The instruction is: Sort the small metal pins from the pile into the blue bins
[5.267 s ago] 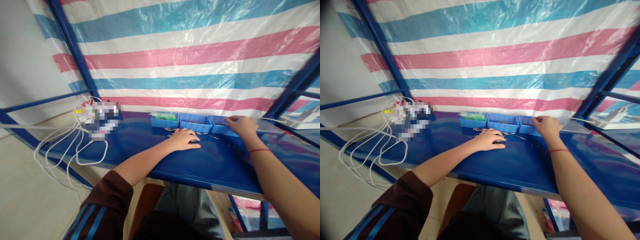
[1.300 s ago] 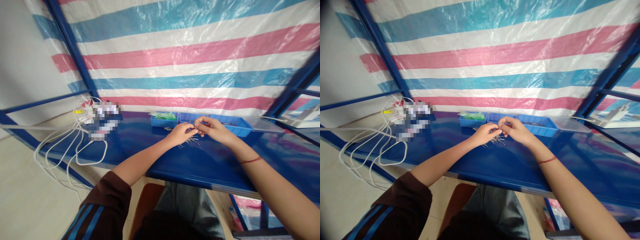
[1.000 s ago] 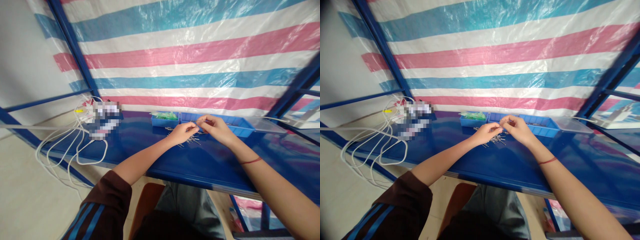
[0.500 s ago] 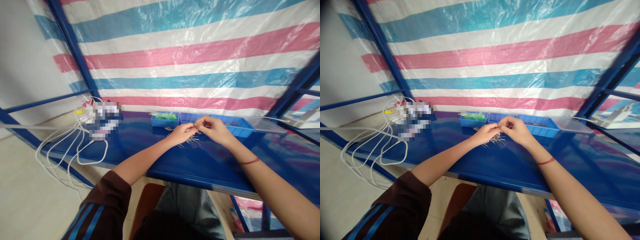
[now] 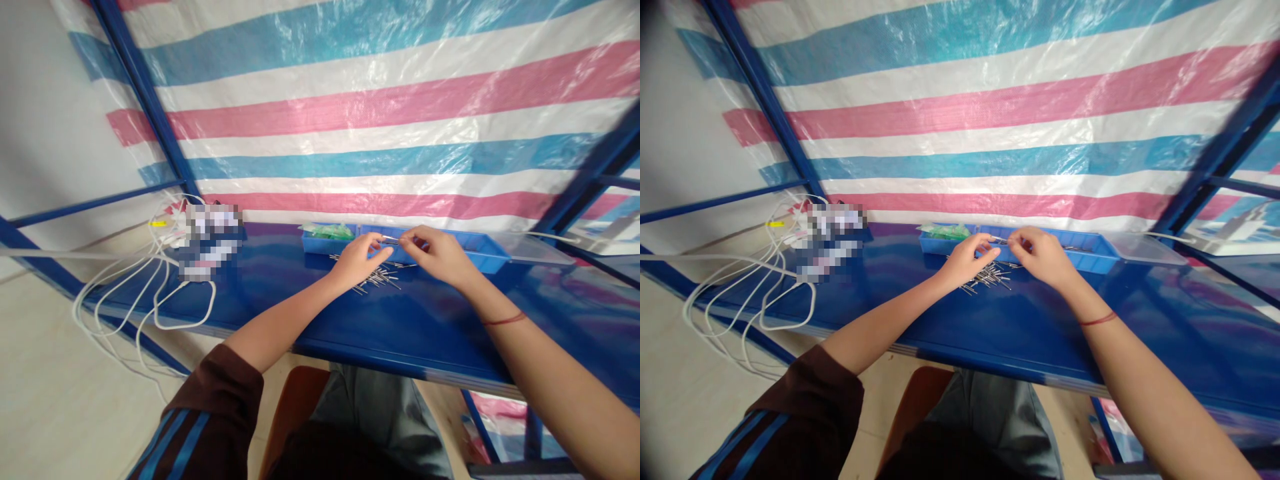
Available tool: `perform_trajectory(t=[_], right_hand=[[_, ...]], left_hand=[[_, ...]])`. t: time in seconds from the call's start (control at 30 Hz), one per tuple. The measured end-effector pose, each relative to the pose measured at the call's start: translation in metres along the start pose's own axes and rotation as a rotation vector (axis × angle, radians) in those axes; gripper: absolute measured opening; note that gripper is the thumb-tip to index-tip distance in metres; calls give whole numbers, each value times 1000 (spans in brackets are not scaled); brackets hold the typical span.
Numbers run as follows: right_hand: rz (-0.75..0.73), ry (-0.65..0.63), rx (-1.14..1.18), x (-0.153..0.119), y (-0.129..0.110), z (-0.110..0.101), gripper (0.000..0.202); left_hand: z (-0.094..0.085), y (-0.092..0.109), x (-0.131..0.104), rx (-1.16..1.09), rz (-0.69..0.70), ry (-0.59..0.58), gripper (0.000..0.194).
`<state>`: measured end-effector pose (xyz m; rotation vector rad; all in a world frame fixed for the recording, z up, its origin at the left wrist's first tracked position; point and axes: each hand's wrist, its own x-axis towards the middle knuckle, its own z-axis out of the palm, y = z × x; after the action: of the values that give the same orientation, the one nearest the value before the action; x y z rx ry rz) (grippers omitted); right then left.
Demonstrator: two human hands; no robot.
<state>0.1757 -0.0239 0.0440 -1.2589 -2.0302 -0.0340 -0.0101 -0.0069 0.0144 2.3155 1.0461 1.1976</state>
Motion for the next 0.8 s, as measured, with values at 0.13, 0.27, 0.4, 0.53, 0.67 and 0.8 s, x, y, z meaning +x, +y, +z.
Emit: perform_trajectory(t=[0.13, 0.27, 0.4, 0.53, 0.67, 0.8], right_hand=[[271, 74, -325, 2, 33, -19, 22], [528, -32, -560, -3, 71, -31, 30], [523, -111, -602, -5, 75, -36, 35], [271, -104, -381, -1, 46, -35, 27], [89, -531, -91, -2, 23, -21, 21], [51, -629, -230, -4, 19, -4, 25]], left_hand=[[-3, 0, -7, 339, 24, -259, 43], [-2, -2, -12, 460, 7, -499, 48], [-3, -1, -13, 454, -49, -617, 53], [-13, 7, -11, 475, -29, -593, 52], [-43, 12, -6, 601, 4, -528, 35], [-73, 7, -2, 684, -97, -574, 32]])
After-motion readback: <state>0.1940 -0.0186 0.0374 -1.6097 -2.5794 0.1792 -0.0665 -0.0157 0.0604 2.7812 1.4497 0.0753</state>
